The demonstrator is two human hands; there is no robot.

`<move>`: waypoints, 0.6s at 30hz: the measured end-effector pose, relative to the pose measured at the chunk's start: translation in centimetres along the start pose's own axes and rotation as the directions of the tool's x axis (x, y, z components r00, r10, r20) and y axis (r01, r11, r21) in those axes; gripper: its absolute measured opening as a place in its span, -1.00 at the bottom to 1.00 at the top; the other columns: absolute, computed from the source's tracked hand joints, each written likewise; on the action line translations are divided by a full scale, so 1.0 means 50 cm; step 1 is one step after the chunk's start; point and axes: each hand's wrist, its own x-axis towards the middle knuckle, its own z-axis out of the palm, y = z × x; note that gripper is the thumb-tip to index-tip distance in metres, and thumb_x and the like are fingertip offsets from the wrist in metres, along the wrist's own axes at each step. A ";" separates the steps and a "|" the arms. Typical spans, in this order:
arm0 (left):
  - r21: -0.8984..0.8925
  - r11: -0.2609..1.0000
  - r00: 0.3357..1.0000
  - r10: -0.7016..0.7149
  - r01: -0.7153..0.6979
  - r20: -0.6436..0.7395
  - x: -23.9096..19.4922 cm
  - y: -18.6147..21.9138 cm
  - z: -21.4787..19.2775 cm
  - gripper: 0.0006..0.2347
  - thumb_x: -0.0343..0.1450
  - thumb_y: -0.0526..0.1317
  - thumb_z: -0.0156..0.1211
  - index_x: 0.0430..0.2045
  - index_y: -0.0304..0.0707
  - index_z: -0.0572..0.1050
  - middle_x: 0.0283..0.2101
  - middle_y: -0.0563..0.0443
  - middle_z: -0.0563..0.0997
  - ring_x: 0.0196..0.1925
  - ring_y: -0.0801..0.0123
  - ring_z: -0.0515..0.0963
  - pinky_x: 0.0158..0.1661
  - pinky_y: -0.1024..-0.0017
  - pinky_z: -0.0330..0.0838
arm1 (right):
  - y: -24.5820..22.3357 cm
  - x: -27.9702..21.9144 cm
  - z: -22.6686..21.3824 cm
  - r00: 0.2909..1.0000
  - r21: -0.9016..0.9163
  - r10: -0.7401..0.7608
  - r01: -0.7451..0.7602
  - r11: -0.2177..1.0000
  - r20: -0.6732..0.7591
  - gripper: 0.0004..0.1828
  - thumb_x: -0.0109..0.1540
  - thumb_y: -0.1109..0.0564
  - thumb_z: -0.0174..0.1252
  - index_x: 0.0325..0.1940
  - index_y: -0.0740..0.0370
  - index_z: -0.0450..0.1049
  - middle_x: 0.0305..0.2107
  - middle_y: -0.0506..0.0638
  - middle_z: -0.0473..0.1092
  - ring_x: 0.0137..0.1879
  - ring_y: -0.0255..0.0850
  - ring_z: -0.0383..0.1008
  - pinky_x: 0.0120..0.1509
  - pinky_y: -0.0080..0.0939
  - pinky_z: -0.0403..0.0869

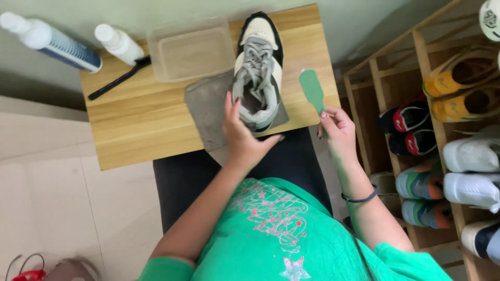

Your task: The person cleans a white and black sneaker using a green brush. They scrub the toe box, sides, and tongue of the shoe, then wipe the surface with a gray cloth. The person also dips the brush into a container of water and scrubs the interior lining of the shoe.

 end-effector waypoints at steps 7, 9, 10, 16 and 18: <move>-0.003 0.993 0.967 -0.113 0.115 -0.227 0.001 -0.054 0.063 0.02 -0.04 -0.20 0.73 0.31 -0.35 0.14 0.26 -0.33 0.36 0.21 -0.14 0.50 0.18 0.01 0.33 | -0.047 0.036 0.047 0.999 -0.034 -0.039 0.037 0.999 -0.038 -0.80 0.42 0.20 0.10 0.12 0.21 0.51 -0.70 -0.03 0.29 -0.49 -0.38 0.27 -0.29 -0.40 0.19; -0.275 0.926 0.918 -0.325 0.259 -0.227 0.007 -0.051 0.051 -0.01 -0.05 -0.21 0.74 0.28 -0.28 0.18 0.19 -0.32 0.43 0.23 -0.09 0.50 0.23 0.04 0.29 | -0.051 0.043 0.050 0.998 -0.025 -0.055 0.054 0.998 -0.043 -0.82 0.41 0.18 0.13 0.09 0.18 0.53 -0.71 0.00 0.32 -0.52 -0.39 0.24 -0.32 -0.44 0.15; -0.274 0.927 0.919 -0.323 0.258 -0.227 0.015 -0.038 0.036 -0.01 -0.05 -0.21 0.74 0.28 -0.28 0.18 0.19 -0.32 0.43 0.23 -0.09 0.50 0.23 0.04 0.29 | -0.044 0.049 0.044 0.998 -0.023 -0.055 0.054 0.998 -0.042 -0.82 0.41 0.18 0.13 0.09 0.18 0.53 -0.71 0.00 0.32 -0.52 -0.39 0.24 -0.32 -0.44 0.15; -0.678 0.704 0.930 -0.358 0.211 -0.082 0.005 -0.021 -0.050 0.13 0.08 -0.33 0.72 0.42 -0.05 -0.18 0.22 -0.39 0.39 0.28 -0.06 0.48 0.28 0.05 0.30 | -0.065 0.045 0.037 0.995 -0.016 -0.100 0.100 0.995 -0.029 -0.80 0.41 0.21 0.14 0.12 0.21 0.52 -0.67 0.02 0.34 -0.52 -0.33 0.35 -0.33 -0.44 0.20; -0.648 0.738 0.951 -0.302 0.189 -0.066 -0.013 -0.025 -0.087 0.14 0.04 -0.36 0.73 0.39 -0.08 -0.17 0.21 -0.38 0.45 0.25 -0.02 0.51 0.28 0.08 0.34 | -0.064 0.033 0.036 0.993 -0.035 -0.110 0.111 0.993 0.044 -0.80 0.37 0.20 0.24 0.09 0.18 0.55 -0.65 0.06 0.38 -0.53 -0.29 0.38 -0.32 -0.40 0.30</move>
